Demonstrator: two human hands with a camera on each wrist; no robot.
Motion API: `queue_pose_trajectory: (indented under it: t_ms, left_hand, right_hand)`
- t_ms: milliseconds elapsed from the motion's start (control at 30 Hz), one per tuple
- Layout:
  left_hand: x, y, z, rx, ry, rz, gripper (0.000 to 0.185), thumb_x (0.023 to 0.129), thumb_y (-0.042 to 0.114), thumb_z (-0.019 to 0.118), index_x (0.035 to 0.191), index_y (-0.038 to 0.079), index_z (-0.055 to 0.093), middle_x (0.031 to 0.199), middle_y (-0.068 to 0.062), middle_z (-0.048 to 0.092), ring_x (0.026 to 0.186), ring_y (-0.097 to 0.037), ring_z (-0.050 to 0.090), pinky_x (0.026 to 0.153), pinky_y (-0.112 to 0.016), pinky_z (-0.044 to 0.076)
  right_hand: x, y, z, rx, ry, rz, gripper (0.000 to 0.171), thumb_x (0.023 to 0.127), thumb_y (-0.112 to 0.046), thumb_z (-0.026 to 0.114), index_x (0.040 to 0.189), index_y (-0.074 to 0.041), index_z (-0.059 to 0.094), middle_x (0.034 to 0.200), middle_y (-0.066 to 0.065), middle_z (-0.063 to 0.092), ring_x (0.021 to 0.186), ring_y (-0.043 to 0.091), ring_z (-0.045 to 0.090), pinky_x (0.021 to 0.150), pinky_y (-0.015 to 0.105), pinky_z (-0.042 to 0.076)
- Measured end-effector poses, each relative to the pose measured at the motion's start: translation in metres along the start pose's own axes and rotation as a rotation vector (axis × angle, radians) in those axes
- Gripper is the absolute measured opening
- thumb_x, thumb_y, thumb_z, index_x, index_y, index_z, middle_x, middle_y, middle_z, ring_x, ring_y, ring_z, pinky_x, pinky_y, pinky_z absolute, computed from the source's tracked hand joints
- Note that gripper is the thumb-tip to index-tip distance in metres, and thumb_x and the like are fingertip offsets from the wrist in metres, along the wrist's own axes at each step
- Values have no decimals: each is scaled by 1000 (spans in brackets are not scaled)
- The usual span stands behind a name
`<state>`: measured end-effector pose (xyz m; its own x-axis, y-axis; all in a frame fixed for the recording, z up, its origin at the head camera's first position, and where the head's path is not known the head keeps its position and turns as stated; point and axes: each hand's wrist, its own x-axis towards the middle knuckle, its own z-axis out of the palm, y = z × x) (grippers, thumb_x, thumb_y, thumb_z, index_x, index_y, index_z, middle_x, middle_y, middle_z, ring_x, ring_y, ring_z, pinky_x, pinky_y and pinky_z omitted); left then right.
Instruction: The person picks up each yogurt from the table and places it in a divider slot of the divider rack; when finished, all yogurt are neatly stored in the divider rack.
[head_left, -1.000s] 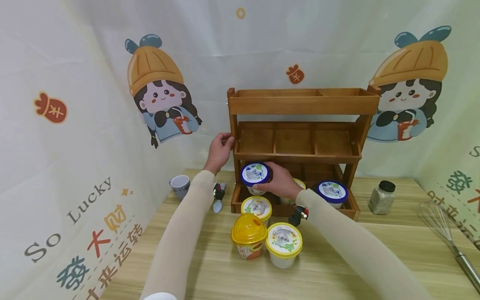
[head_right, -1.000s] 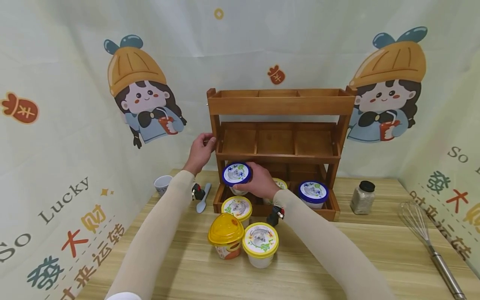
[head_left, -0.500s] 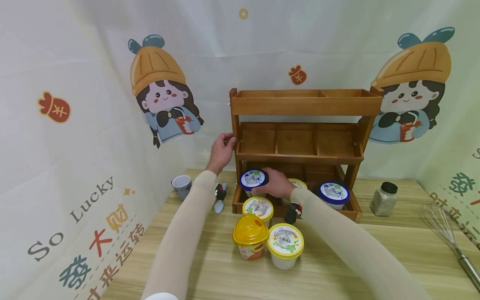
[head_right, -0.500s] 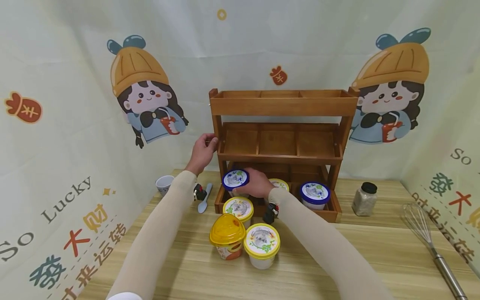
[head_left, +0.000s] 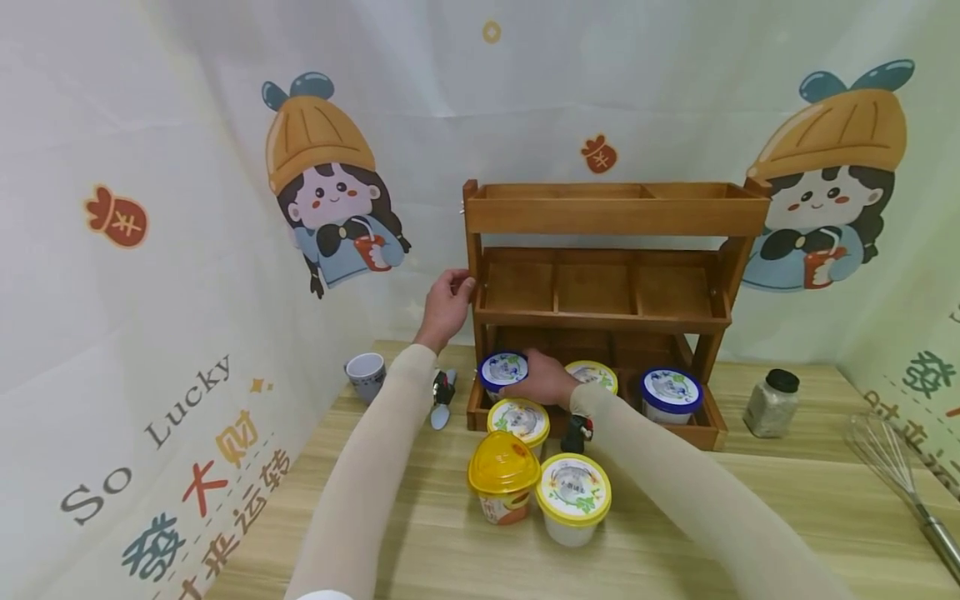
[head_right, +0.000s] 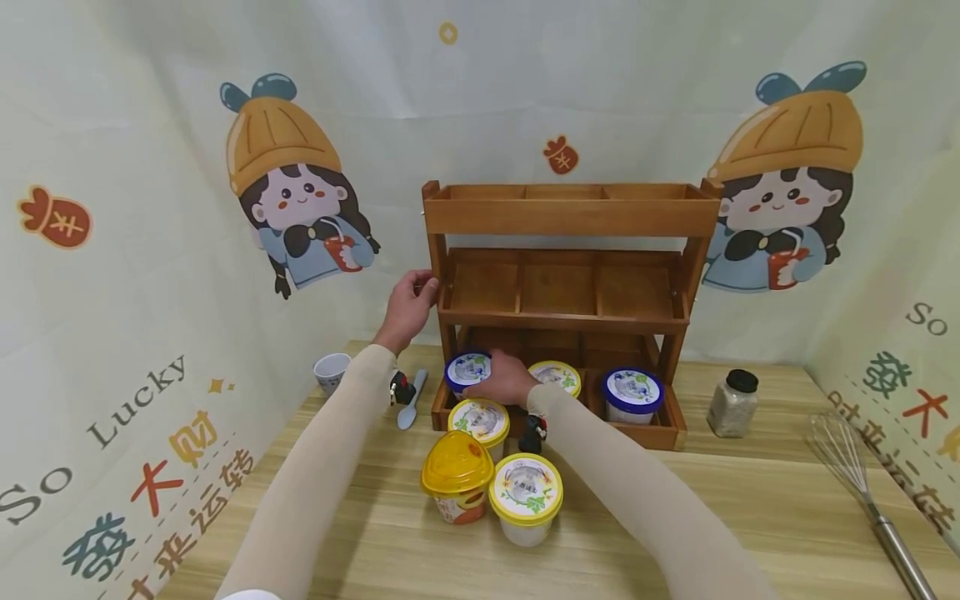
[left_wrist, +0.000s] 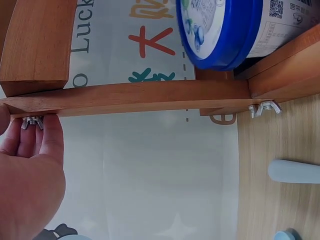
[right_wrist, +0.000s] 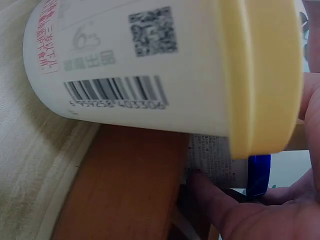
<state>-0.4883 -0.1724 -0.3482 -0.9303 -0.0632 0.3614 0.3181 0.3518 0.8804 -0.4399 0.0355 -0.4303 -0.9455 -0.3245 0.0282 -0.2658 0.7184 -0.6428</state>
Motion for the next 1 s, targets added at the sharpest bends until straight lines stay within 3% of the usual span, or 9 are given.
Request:
queue_pose_trajectory:
  t_ms: [400, 667, 1000]
  left_hand:
    - [0, 1, 1, 32, 6, 12, 39, 113, 29, 52, 144, 5, 57, 139, -16, 64, 126, -32, 62, 107, -48, 55]
    - [0, -2, 2, 36, 13, 15, 38, 113, 29, 52, 142, 5, 57, 139, -16, 64, 127, -32, 62, 107, -48, 55]
    - [2, -3, 2, 53, 17, 29, 38, 113, 29, 53, 142, 5, 58, 138, -16, 65, 126, -33, 62, 107, -49, 54]
  right_hand:
    - [-7, -5, -4, 16, -9, 65, 103, 84, -44, 84, 158, 6, 34, 152, 28, 54, 137, 40, 56, 120, 51, 44]
    - [-15, -10, -16, 121, -4, 68, 101, 90, -42, 81, 163, 3, 29, 164, 27, 42, 149, 42, 46, 126, 54, 35]
    - [-33, -11, -31, 194, -3, -2, 93, 93, -37, 79, 163, 0, 31, 160, 25, 48, 146, 41, 50, 120, 54, 44]
